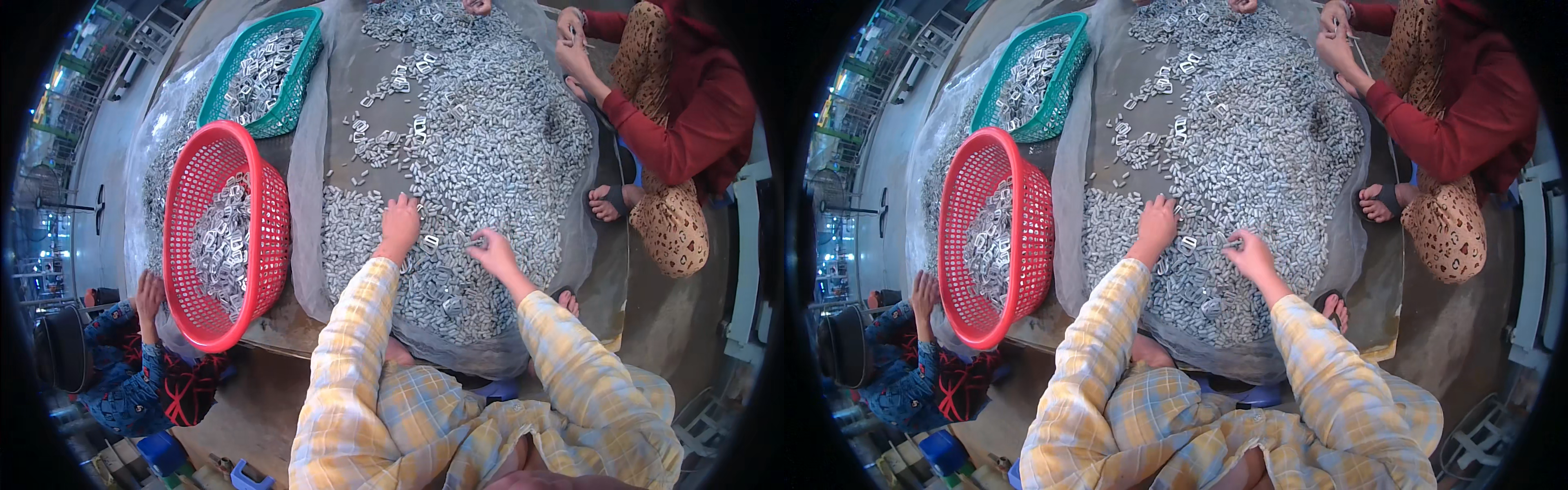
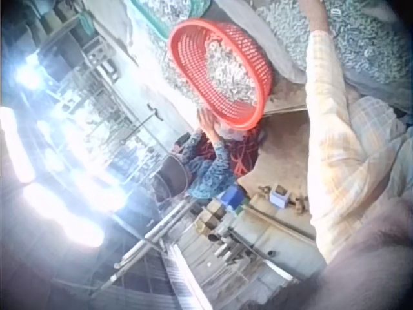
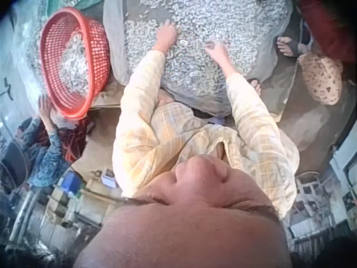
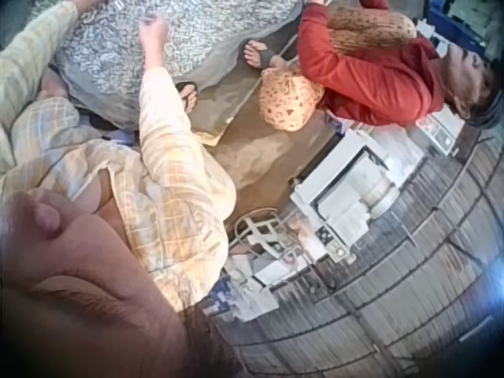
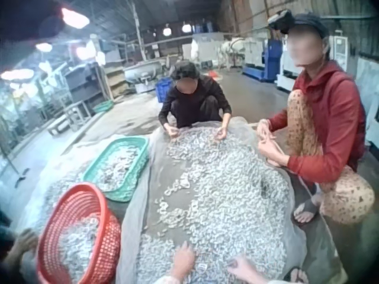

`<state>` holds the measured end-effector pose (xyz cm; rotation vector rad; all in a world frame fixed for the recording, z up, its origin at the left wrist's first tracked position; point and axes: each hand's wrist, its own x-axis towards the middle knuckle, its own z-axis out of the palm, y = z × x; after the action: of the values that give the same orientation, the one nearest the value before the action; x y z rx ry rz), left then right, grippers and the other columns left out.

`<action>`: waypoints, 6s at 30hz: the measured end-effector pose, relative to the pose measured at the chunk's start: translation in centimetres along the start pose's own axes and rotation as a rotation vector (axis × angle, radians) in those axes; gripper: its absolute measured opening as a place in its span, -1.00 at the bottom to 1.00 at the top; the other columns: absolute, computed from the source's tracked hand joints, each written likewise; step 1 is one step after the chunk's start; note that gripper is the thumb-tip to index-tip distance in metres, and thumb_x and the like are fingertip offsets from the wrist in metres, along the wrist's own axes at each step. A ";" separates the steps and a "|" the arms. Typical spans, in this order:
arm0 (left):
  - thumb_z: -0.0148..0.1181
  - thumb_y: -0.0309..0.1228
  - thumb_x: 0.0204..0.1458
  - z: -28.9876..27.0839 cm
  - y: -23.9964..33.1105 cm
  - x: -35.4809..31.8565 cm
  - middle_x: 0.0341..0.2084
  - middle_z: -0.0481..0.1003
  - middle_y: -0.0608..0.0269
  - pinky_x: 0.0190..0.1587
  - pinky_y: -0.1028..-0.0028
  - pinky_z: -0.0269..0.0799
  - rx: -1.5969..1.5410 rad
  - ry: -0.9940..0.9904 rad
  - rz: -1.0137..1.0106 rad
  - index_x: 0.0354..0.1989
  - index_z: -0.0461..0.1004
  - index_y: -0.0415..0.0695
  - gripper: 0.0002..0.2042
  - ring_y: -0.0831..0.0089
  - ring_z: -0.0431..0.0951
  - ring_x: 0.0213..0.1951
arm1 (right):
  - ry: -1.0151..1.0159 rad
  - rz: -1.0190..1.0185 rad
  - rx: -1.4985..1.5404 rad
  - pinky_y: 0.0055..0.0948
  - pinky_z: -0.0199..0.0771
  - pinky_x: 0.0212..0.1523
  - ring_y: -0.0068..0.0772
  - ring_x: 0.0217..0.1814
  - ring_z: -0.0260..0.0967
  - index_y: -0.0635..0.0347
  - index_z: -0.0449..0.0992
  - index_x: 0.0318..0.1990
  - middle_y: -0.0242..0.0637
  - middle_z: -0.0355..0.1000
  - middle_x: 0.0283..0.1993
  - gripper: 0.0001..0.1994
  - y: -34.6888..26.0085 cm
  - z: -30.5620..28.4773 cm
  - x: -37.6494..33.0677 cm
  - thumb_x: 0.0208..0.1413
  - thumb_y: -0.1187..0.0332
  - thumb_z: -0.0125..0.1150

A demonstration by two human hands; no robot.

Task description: The person sits at a low table and sorts small silver metal parts from a large pile, placing selected pieces into a red basket. Other workers are also sorting similar parts nearby.

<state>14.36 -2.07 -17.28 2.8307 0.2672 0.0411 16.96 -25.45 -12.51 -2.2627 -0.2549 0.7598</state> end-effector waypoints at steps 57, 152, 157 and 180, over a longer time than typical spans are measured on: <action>0.30 -0.41 -0.18 -2.0 1.1 -11.0 -0.43 0.46 0.12 -0.27 0.37 0.42 -0.398 -0.086 -0.159 -0.51 0.48 -0.18 -0.86 0.27 0.50 -0.35 | -0.248 0.171 1.080 -0.51 0.31 -0.60 -0.34 -0.54 0.38 0.16 0.40 -0.52 -0.16 0.51 -0.33 -0.90 -1.3 2.8 1.0 -0.09 0.36 0.12; 0.29 -0.49 -0.12 -4.6 2.4 -13.6 -0.33 0.52 0.14 -0.28 0.38 0.50 -1.384 -0.423 -0.434 -0.18 0.24 -0.10 -0.63 0.28 0.57 -0.22 | -0.124 -0.328 -0.629 -0.15 0.46 -0.26 -0.04 -0.25 0.46 0.01 0.43 -0.18 -0.17 0.39 -0.15 -0.69 -2.6 4.9 -5.6 -0.16 0.31 0.23; 0.39 -0.32 -0.25 -2.1 4.1 -15.3 -0.33 0.52 0.19 -0.23 0.27 0.43 -0.656 -0.391 0.063 -0.28 0.41 -0.11 -0.65 0.24 0.55 -0.23 | 0.018 -0.314 -0.374 -0.24 0.45 -0.38 -0.20 -0.32 0.47 0.10 0.47 -0.34 -0.17 0.44 -0.25 -0.81 -1.3 3.7 -4.5 -0.19 0.35 0.26; 0.21 -0.53 -0.27 -8.9 1.1 -12.5 -0.39 0.54 0.09 -0.26 0.37 0.44 -0.722 -0.180 -0.112 -0.21 0.49 -0.06 -0.67 0.28 0.56 -0.34 | -0.351 0.300 1.262 -0.53 0.44 -0.58 -0.23 -0.42 0.48 0.17 0.39 -0.11 0.02 0.48 -0.22 -0.73 1.0 -1.3 -3.8 0.03 0.29 0.05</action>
<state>1.81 -2.87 -8.49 2.0837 0.2962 -0.1174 14.62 -28.32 -10.79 -0.9687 0.3471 1.0569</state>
